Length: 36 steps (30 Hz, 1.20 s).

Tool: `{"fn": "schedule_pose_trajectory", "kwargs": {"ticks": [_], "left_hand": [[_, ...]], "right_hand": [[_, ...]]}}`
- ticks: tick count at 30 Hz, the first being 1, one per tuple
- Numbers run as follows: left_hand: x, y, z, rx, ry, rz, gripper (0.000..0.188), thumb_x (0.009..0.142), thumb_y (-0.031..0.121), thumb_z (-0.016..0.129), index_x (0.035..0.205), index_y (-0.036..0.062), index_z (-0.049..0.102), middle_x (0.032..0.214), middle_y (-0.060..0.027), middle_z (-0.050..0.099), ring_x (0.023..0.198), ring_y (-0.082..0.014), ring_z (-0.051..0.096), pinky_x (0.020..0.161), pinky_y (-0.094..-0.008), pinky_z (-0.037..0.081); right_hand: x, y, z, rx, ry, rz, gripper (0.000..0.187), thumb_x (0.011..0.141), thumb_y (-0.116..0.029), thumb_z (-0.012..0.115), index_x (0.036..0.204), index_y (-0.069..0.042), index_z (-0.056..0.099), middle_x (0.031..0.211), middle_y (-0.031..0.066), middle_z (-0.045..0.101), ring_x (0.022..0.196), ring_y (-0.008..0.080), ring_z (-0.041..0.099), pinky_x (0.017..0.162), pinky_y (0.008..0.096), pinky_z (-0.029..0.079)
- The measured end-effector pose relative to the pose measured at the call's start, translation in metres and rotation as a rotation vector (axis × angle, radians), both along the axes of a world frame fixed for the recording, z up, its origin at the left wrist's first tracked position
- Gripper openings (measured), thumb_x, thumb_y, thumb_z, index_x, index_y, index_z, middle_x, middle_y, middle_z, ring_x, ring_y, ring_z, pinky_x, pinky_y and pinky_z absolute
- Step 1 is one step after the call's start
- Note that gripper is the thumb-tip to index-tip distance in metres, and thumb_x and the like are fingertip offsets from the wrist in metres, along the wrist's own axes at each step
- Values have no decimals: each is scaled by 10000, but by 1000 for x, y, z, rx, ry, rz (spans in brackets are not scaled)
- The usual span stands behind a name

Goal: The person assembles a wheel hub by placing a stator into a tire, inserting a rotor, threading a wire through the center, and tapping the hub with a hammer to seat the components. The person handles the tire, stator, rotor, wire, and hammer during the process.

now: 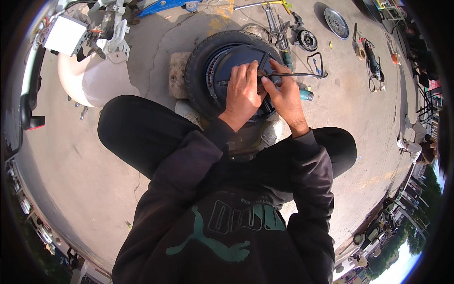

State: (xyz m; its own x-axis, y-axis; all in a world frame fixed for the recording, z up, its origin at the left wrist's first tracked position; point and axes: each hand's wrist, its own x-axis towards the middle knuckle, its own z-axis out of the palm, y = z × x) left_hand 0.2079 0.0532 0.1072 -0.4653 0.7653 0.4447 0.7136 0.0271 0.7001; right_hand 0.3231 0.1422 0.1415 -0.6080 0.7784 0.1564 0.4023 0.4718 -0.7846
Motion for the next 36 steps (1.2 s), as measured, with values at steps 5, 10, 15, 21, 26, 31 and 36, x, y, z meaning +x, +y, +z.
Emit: {"fn": "schedule_pose_trajectory", "kwargs": {"ticks": [5,10,15,21,26,31,36], "left_hand": [[-1,-4,-8,-62,24,104,659,706,131,870,1294,-22,612,1183,-169,609,1075,-375,591,899,-450,532],[-5,-5,-11,-116,30,97,672,713,146,882,1305,-14,608,1205,-169,591,1107,-380,579,918,-455,525],[-4,-4,-18,-117,89,126,663,725,174,884,1295,-15,604,1202,-174,579,1115,-388,573,926,-459,519],[2,-4,-17,-188,82,139,710,717,210,910,1311,-5,587,1191,-166,570,1120,-374,576,937,-454,518],[-20,-17,4,-284,15,-144,771,732,146,880,1410,20,537,1218,-161,566,1173,-378,596,966,-439,524],[-41,-19,17,-374,-32,-252,728,717,63,833,1390,113,561,1169,-142,582,1073,-387,646,882,-442,561],[-28,-29,4,-339,-20,-128,638,715,60,828,1289,97,551,1164,-146,578,1054,-394,647,869,-454,567]], "right_hand": [[-8,-5,7,-476,169,22,267,1031,-193,677,1121,54,720,987,121,755,882,141,706,781,293,553],[-9,-11,11,-454,214,4,283,1061,-205,650,1117,67,704,926,68,743,843,93,674,777,259,551],[-8,-8,12,-434,265,-18,316,1078,-229,619,1068,71,720,917,49,741,825,106,680,759,262,547],[-12,4,13,-544,242,-78,322,1083,-253,605,1064,43,730,876,54,728,798,105,672,734,257,537],[-11,12,10,-610,254,-131,294,1074,-246,609,1053,20,734,863,46,727,785,99,670,715,252,529],[-17,7,11,-561,251,-20,306,1080,-260,595,1079,17,725,869,46,729,794,98,673,710,249,526],[-10,-8,17,-669,286,-84,335,1094,-289,570,1071,9,721,888,47,732,812,103,682,717,251,526]]}}
